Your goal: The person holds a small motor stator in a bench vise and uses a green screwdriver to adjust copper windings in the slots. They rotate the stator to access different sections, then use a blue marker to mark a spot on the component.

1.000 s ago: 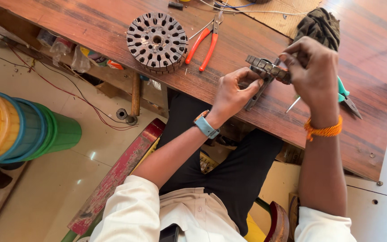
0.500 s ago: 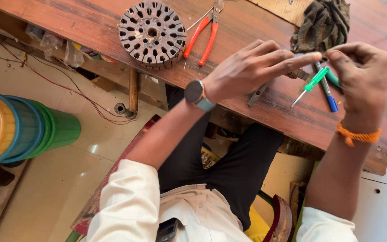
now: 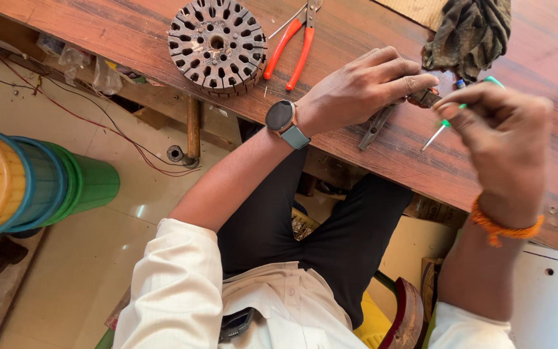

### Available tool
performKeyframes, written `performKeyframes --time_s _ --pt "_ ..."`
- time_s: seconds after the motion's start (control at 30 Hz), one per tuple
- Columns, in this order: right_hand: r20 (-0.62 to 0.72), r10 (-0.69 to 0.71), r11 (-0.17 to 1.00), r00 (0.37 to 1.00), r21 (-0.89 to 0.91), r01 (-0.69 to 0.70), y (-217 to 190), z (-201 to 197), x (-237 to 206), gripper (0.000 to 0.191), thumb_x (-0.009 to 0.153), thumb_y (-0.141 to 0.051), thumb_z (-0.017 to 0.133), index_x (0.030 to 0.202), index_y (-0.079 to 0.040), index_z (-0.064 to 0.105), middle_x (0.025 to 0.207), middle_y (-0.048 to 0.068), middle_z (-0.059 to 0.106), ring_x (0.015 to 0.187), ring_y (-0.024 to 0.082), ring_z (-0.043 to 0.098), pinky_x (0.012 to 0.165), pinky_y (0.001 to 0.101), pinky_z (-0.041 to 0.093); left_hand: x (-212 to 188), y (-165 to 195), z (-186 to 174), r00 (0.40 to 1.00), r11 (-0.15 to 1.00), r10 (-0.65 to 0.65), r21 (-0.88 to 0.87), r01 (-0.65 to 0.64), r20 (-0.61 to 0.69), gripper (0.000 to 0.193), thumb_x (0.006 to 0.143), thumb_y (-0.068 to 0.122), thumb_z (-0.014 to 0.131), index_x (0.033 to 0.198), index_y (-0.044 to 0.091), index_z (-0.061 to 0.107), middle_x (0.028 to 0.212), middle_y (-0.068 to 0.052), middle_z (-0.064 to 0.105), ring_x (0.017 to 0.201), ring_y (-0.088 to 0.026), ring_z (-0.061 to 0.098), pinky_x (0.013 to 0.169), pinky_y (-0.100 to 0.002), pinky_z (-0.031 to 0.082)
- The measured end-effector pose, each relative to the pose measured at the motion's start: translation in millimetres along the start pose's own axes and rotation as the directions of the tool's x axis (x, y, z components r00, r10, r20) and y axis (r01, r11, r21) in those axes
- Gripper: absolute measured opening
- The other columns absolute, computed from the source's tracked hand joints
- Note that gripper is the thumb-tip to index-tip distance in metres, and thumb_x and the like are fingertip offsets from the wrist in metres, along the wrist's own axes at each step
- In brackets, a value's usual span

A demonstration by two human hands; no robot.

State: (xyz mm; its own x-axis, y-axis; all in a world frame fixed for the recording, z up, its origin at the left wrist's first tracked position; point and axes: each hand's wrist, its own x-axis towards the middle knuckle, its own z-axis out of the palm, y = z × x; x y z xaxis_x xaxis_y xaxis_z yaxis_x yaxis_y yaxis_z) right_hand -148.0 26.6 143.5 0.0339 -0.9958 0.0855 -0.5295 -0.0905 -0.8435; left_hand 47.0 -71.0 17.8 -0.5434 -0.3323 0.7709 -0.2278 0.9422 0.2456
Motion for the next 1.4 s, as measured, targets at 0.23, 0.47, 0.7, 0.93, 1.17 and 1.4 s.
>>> performKeyframes --time_s 0.23,0.47,0.7,0.93,1.17,1.4 --pt "0.028 -0.185 0.931 0.982 -0.315 0.184 42 62 -31 0.011 0.093 0.008 0.071 0.101 0.001 0.073 0.079 0.011 0.068 0.065 0.01 0.06 0.061 0.0295 0.047 -3 3 -5 0.999 0.999 0.034 -0.002 -0.034 0.029 0.054 0.098 0.006 0.07 0.15 0.017 0.057 0.138 -0.001 0.056 0.126 -0.023 0.057 0.113 -0.038 0.052" --pt "-0.069 -0.173 0.955 0.982 -0.257 0.151 54 55 -58 0.008 0.092 -0.001 0.079 0.099 -0.001 0.074 0.075 0.01 0.065 0.057 0.012 0.052 0.055 0.0281 0.041 -17 19 -16 0.972 0.947 0.233 0.227 -0.226 -0.006 0.023 0.097 0.02 0.074 0.119 0.017 0.07 0.148 0.007 0.055 0.122 -0.017 0.056 0.102 -0.037 0.05" --pt "-0.116 -0.36 0.86 0.926 -0.426 0.281 22 20 -42 0.008 0.101 -0.003 0.083 0.099 0.0 0.076 0.072 0.008 0.063 0.056 0.011 0.048 0.055 0.0268 0.036 -33 49 -1 0.982 0.982 -0.184 -0.043 0.182 -0.049 0.013 0.095 0.016 0.079 0.106 0.01 0.074 0.112 -0.002 0.073 0.086 -0.016 0.072 0.074 -0.031 0.056" --pt "-0.027 -0.379 0.871 0.925 -0.346 0.347 13 24 32 0.002 0.099 0.006 0.075 0.099 0.005 0.073 0.076 0.011 0.068 0.064 0.01 0.06 0.057 0.0261 0.043 -22 59 18 0.648 0.432 -0.76 -0.704 0.564 0.053 0.015 0.095 0.013 0.076 0.103 0.001 0.072 0.094 -0.002 0.077 0.087 -0.01 0.074 0.08 -0.026 0.063" --pt "0.075 -0.185 0.957 0.98 -0.215 0.197 40 13 60 0.008 0.098 0.006 0.071 0.105 0.006 0.075 0.096 0.009 0.076 0.085 0.007 0.07 0.071 0.0209 0.054 -16 44 31 0.472 0.109 -0.859 -0.832 0.544 0.196 0.019 0.09 0.007 0.078 0.105 -0.004 0.075 0.094 -0.007 0.079 0.086 -0.009 0.071 0.079 -0.026 0.059" --pt "-0.05 -0.129 0.931 0.99 -0.351 0.104 69 -5 71 0.005 0.097 0.002 0.073 0.1 0.004 0.075 0.085 0.01 0.072 0.07 0.007 0.064 0.06 0.0236 0.049 -16 65 23 0.489 0.39 -0.872 -0.628 0.673 -0.019 0.017 0.096 0.012 0.076 0.112 0.007 0.075 0.098 0.0 0.079 0.088 -0.008 0.077 0.08 -0.023 0.06"
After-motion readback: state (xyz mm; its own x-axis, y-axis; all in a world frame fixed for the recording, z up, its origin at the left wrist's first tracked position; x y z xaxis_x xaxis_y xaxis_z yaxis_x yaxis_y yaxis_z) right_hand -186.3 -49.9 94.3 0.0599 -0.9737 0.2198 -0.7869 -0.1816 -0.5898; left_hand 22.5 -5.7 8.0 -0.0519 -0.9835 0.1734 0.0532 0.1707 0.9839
